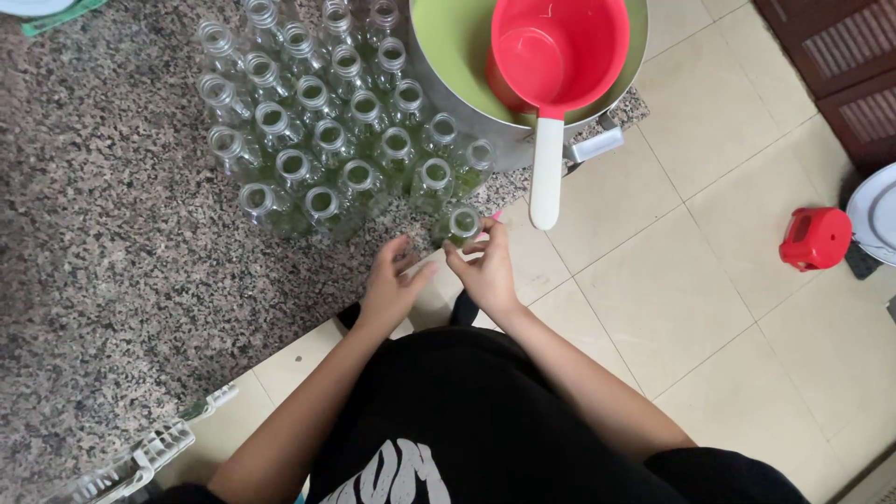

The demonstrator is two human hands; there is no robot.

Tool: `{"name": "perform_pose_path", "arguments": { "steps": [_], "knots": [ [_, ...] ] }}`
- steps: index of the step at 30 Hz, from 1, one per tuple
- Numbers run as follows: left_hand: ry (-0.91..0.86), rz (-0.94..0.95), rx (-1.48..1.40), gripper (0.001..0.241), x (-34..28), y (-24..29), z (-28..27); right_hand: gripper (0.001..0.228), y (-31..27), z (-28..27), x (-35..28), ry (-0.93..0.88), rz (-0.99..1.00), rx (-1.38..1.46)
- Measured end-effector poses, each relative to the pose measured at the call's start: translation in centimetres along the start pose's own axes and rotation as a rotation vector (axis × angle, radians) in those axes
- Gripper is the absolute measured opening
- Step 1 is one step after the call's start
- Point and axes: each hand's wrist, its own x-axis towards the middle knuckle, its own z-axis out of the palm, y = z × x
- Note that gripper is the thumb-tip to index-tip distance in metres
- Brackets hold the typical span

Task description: Bottling a green liquid into small glass bottles using a funnel and a ladle.

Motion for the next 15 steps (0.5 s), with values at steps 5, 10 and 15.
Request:
{"name": "perform_pose_path", "arguments": {
  "steps": [5, 10, 15],
  "knots": [
    [0.181, -0.15, 0.059, 0.054, -0.8, -3.2, -3.2, 0.063, 0.7, -0.1, -0.1, 0.099, 0.006, -0.033],
    [0.072, 0.001, 0.017, 0.042, 0.0, -2.7, -1.8, 0.061, 0.0, 0.4, 0.8, 0.141, -0.033, 0.0],
    [-0.111, 0.026, -0.147, 0.076, 2.9, 2.9, 2.0, 0.056, 1.6, 1.5, 1.6, 0.142, -0.091, 0.065]
  ]
}}
